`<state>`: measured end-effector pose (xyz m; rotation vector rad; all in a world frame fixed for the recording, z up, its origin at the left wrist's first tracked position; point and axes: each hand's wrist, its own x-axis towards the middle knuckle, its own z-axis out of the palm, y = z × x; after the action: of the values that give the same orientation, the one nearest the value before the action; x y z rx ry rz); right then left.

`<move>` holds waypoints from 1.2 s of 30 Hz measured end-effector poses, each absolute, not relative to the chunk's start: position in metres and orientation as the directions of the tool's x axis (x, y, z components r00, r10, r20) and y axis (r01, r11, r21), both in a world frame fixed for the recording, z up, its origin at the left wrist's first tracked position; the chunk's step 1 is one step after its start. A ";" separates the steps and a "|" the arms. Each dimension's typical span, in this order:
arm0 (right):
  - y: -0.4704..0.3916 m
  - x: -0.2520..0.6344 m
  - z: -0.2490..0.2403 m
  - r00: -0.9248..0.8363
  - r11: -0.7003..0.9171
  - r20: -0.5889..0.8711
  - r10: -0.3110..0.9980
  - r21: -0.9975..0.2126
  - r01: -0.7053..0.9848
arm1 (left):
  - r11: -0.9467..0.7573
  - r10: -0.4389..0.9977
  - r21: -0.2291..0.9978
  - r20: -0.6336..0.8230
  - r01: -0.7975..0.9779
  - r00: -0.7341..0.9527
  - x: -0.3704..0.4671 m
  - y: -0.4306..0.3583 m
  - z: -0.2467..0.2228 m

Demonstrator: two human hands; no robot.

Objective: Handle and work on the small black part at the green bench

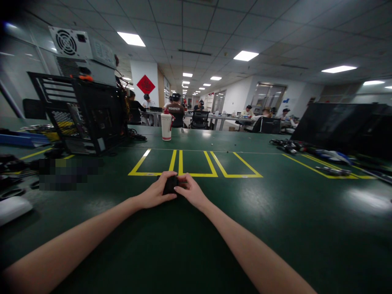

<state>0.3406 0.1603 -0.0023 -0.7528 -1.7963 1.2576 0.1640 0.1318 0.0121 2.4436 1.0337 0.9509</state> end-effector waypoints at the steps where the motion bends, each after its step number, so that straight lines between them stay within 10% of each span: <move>1: 0.160 0.340 -0.002 -0.505 0.329 0.275 0.818 -0.944 0.017 | -0.688 0.725 0.514 0.457 0.513 0.514 0.164 0.132 0.012; 36: 0.164 0.338 -0.004 -0.506 0.270 0.242 0.828 -0.963 -0.019 | -0.698 0.707 0.386 0.501 0.603 0.499 0.166 0.137 0.005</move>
<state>0.3379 0.1642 -0.0043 -0.7428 -1.7415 1.3347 0.1659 0.1368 0.0048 2.5780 1.1365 0.9755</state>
